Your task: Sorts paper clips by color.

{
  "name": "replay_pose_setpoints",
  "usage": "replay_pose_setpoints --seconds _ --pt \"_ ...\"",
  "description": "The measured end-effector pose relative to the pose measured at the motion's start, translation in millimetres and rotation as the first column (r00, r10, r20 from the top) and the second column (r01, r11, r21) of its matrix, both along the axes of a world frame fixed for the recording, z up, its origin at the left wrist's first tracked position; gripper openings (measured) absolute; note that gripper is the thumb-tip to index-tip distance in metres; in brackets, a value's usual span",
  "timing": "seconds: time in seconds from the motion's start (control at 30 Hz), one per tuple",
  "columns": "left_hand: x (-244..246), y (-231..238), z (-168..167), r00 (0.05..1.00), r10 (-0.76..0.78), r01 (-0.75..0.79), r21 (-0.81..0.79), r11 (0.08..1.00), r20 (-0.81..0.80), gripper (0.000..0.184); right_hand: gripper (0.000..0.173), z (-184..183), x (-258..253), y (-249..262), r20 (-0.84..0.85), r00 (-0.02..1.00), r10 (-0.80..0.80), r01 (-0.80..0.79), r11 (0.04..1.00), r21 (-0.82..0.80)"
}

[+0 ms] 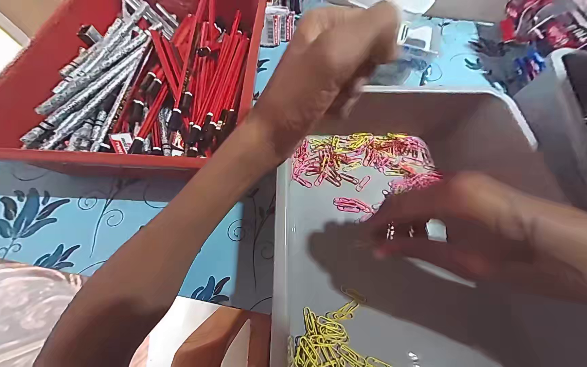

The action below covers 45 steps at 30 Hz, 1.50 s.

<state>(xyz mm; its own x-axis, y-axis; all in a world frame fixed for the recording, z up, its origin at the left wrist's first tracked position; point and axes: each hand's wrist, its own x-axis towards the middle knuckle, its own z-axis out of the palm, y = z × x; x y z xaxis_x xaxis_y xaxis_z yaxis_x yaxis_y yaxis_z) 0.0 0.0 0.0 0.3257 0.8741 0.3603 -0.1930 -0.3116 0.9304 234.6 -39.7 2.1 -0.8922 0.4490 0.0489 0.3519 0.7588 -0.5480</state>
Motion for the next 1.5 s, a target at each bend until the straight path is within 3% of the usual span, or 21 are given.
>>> replay_pose_setpoints --seconds 0.07,0.13,0.2,0.27,0.37,0.4,0.43,0.47,0.53,0.63,0.77,0.87,0.97,1.1,1.23,1.5 --pt "6.9 2.0 -1.8 0.966 0.255 -0.254 -0.056 0.966 0.029 0.046 0.026 -3.7 0.7 -4.9 0.001 0.999 0.053 -0.052 0.995 -0.085" --pt "9.8 1.3 -1.2 0.933 0.361 -0.361 -0.052 0.931 0.001 0.047 0.023 -5.5 -1.3 -3.7 0.028 1.000 -0.007 0.006 1.000 0.018" --pt "10.0 -0.7 -1.9 0.920 0.387 -0.388 -0.004 0.922 -0.061 0.046 0.021 -9.2 -2.8 -13.4 0.066 0.997 -0.032 0.027 0.997 0.075" --pt "10.2 -1.5 -2.3 0.904 0.411 -0.408 0.050 0.912 -0.116 0.046 0.020 -11.0 -7.6 -37.7 0.105 0.993 0.061 -0.067 0.996 0.058" --pt "11.3 -2.5 -4.3 0.884 0.433 -0.418 0.114 0.901 -0.179 0.046 0.013 -1.7 -15.1 -63.0 0.104 0.966 0.237 -0.205 0.946 -0.252" --pt "11.7 -2.9 -4.7 0.879 0.434 -0.415 0.131 0.901 -0.197 0.045 0.013 2.7 -16.1 -64.1 0.089 0.968 0.236 -0.207 0.945 -0.255" --pt "12.1 -3.2 -5.1 0.877 0.432 -0.410 0.142 0.901 -0.209 0.045 0.013 4.9 -17.2 -62.1 0.078 0.977 0.197 -0.184 0.973 -0.142" --pt "12.6 -3.8 -5.0 0.876 0.431 -0.406 0.148 0.902 -0.219 0.045 0.015 2.7 -19.0 -56.2 0.075 0.989 0.129 -0.134 0.989 0.069" --pt "12.8 -4.7 -3.5 0.869 0.433 -0.406 0.157 0.900 -0.238 0.046 0.016 -1.4 -23.8 -29.2 0.122 0.992 -0.027 -0.020 0.929 0.369" --pt "13.0 -4.3 -3.9 0.859 0.447 -0.410 0.190 0.892 -0.249 0.045 0.005 -11.2 -31.9 18.7 0.207 0.957 -0.201 0.083 0.879 0.469" --pt "13.2 -4.9 -6.0 0.828 0.479 -0.401 0.288 0.869 -0.292 0.040 0.006 -21.4 -31.0 35.2 0.207 0.946 -0.251 0.131 0.878 0.461" --pt "13.5 -4.7 -6.5 0.830 0.475 -0.395 0.293 0.871 -0.293 0.040 0.013 -21.4 -26.5 30.7 0.162 0.959 -0.233 0.135 0.876 0.463" --pt "13.8 -4.8 -6.2 0.833 0.474 -0.395 0.294 0.870 -0.286 0.040 0.009 -14.5 -30.9 31.1 0.119 0.954 -0.275 0.189 0.859 0.476" --pt "13.4 -4.6 -7.6 0.829 0.475 -0.385 0.317 0.867 -0.293 0.038 0.012 -6.0 -41.2 40.3 0.165 0.940 -0.299 0.181 0.847 0.500" --pt "13.4 -4.4 -8.6 0.831 0.477 -0.386 0.320 0.865 -0.287 0.040 0.003 -13.0 -45.5 56.4 0.106 0.984 -0.141 0.076 0.879 0.470" --pt "13.6 -6.2 -8.6 0.802 0.493 -0.376 0.357 0.855 -0.337 0.036 0.008 -25.8 -44.6 67.3 0.076 0.997 0.032 -0.061 0.906 0.420"
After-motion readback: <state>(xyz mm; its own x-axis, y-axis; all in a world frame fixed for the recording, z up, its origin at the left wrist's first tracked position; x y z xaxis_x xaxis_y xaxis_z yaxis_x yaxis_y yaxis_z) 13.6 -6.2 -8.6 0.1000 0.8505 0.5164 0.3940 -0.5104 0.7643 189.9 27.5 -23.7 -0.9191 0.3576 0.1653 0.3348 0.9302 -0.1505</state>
